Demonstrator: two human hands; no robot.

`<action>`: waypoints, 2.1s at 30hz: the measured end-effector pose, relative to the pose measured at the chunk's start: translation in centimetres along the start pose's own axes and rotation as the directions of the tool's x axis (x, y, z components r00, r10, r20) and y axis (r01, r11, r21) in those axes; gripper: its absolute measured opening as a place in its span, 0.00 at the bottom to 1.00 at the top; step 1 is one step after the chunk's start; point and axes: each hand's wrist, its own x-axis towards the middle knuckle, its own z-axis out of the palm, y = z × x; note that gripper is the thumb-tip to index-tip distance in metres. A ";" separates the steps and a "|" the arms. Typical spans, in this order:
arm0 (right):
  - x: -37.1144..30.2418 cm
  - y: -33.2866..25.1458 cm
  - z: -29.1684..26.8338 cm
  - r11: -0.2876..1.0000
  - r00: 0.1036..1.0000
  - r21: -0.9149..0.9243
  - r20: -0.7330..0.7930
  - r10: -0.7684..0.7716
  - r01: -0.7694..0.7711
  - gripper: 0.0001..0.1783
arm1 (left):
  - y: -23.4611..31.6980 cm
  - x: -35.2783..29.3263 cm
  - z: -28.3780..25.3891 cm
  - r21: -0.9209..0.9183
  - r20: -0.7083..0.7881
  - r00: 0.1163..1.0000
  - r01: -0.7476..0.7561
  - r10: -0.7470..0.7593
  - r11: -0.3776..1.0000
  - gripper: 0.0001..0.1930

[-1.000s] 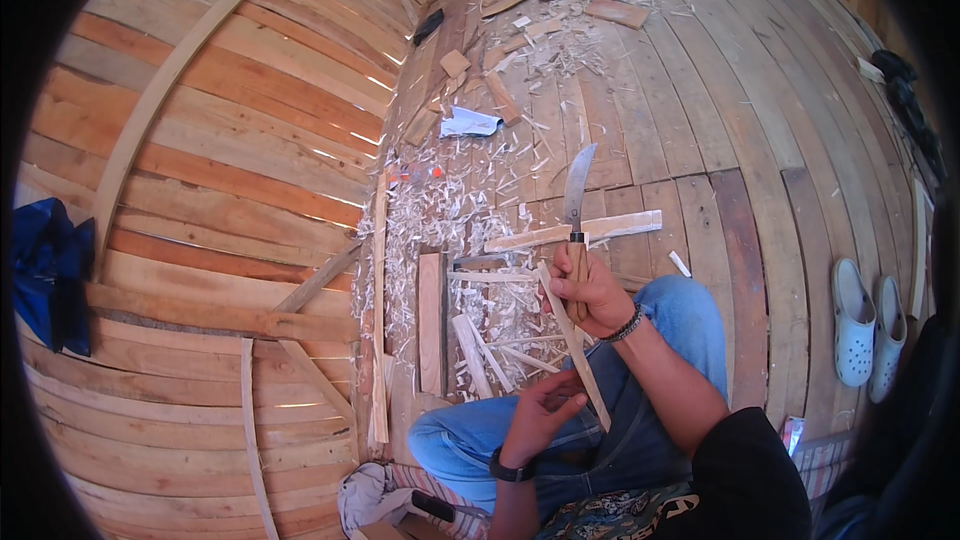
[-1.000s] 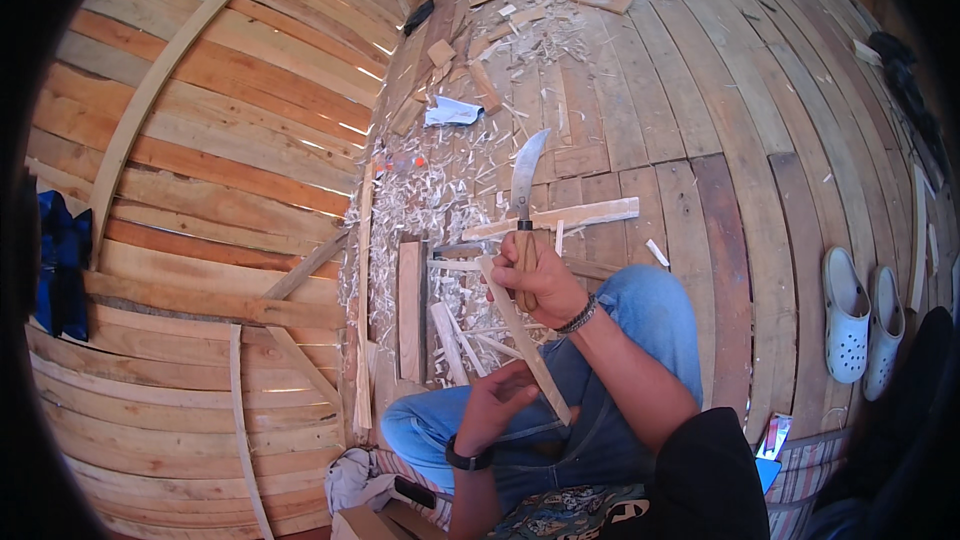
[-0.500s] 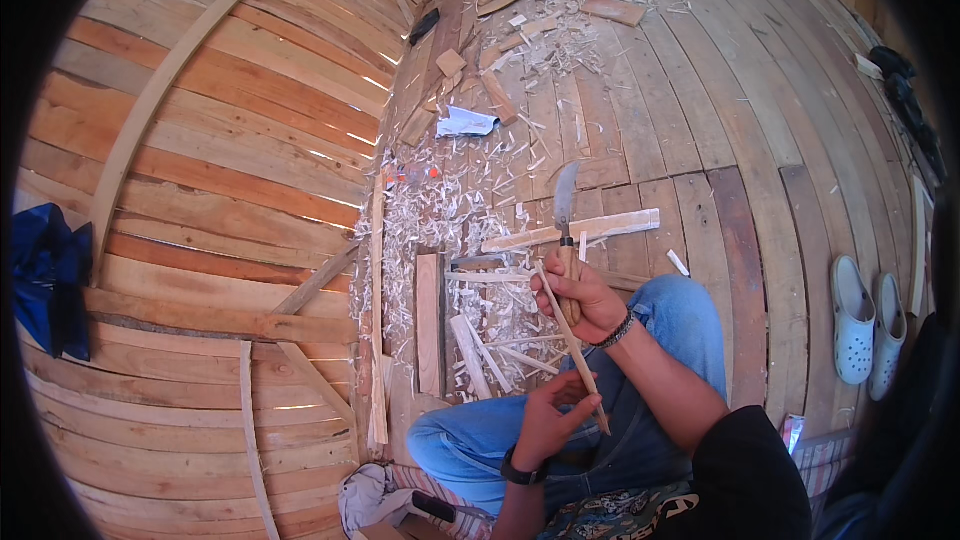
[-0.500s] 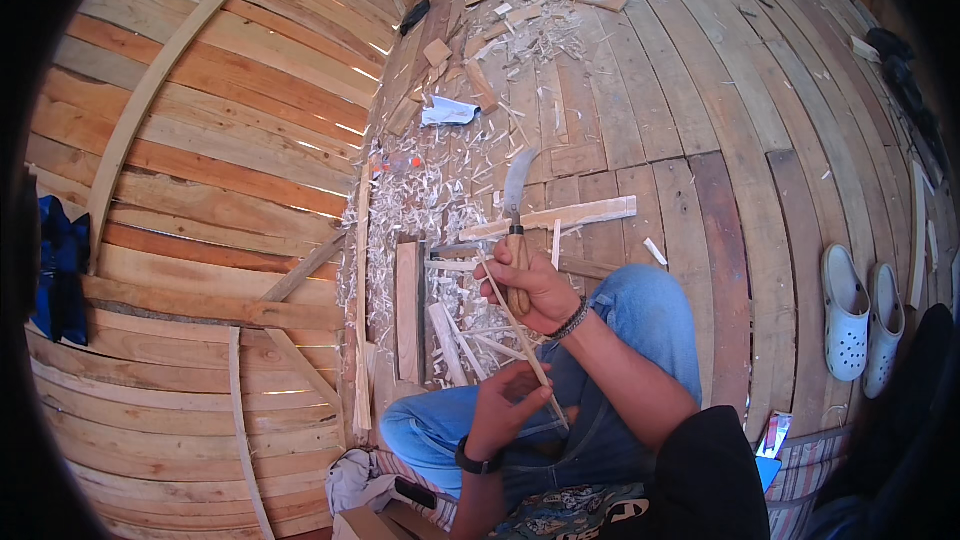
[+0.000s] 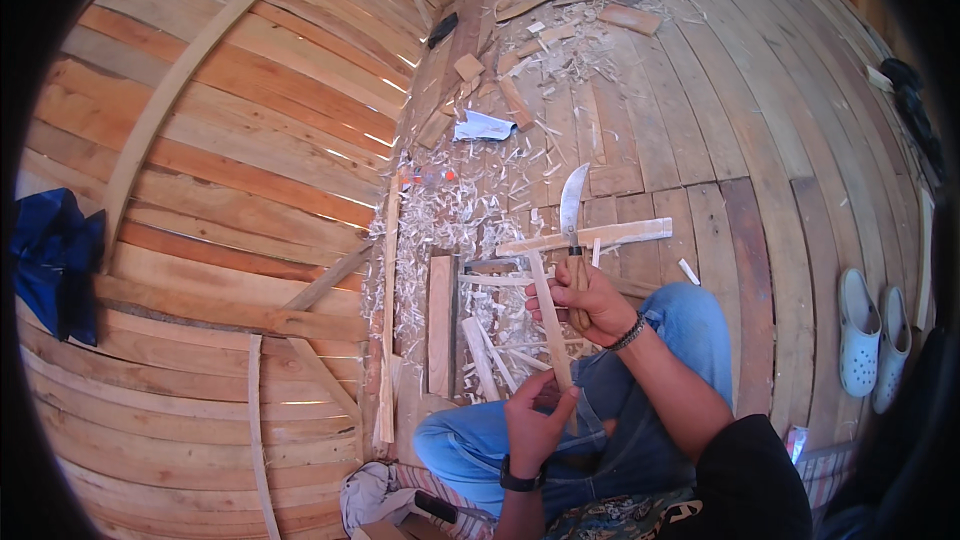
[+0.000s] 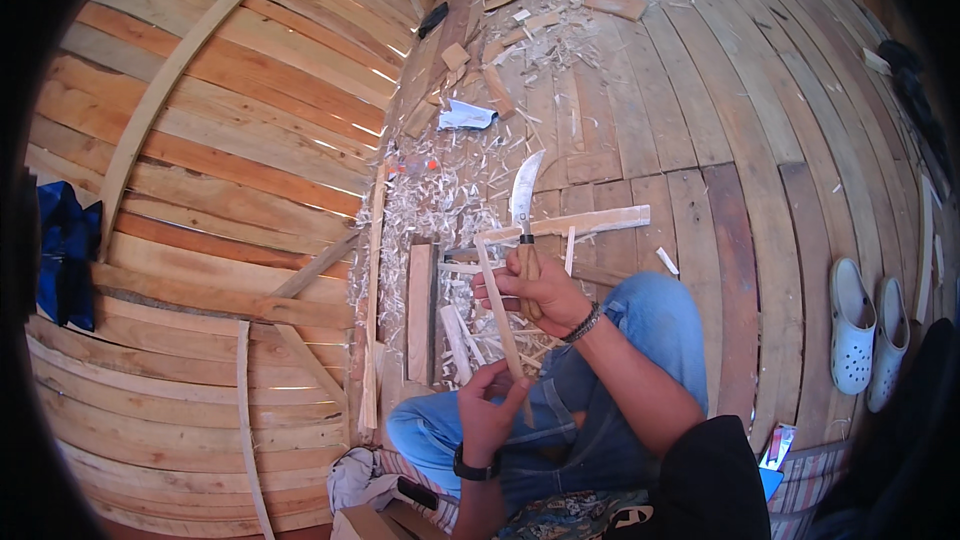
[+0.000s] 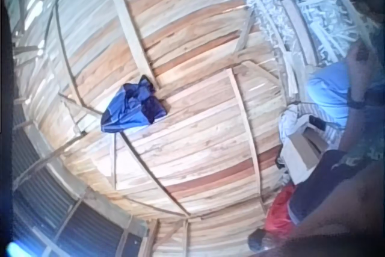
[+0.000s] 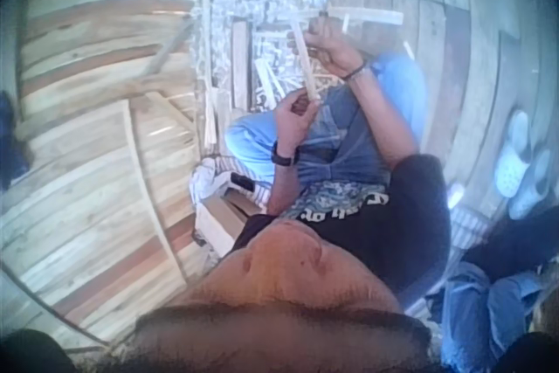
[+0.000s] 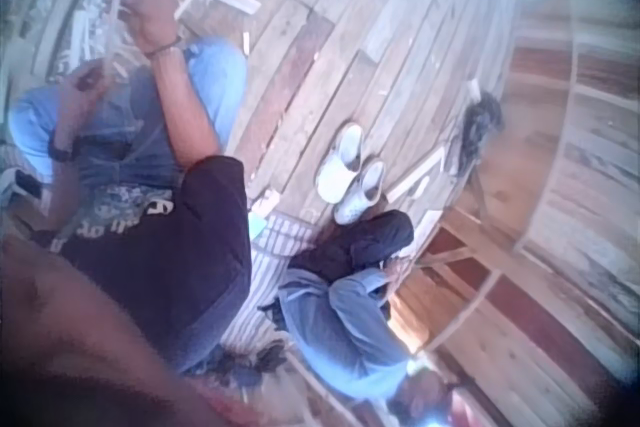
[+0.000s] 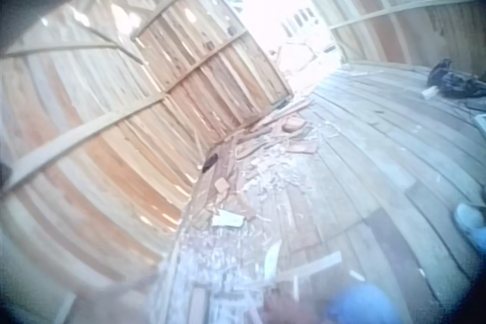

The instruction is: The person shaves a piece of wood with a curved knife, removing thin strips while sitting on the floor.

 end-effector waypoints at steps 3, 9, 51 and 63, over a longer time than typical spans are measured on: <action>0.1 0.1 -0.1 0.997 0.999 -0.071 -0.040 -0.014 0.011 0.13 | 0.0 0.2 -0.2 0.167 -0.100 0.991 -0.069 0.087 0.983 0.15; 0.0 0.6 -0.2 0.809 0.978 -0.587 -0.151 -0.143 0.028 0.19 | 1.5 0.5 -0.2 0.457 -0.208 0.957 -0.089 0.204 0.885 0.17; 0.3 2.2 -0.4 0.611 0.957 -0.788 -0.122 -0.264 0.068 0.19 | -1.5 6.1 -1.5 0.181 -0.209 0.977 0.072 -0.033 0.981 0.12; -0.3 0.2 0.4 0.621 0.970 -0.774 0.035 0.242 -0.127 0.18 | 0.2 5.5 -7.2 -0.518 -0.399 0.896 -0.044 -0.196 0.854 0.12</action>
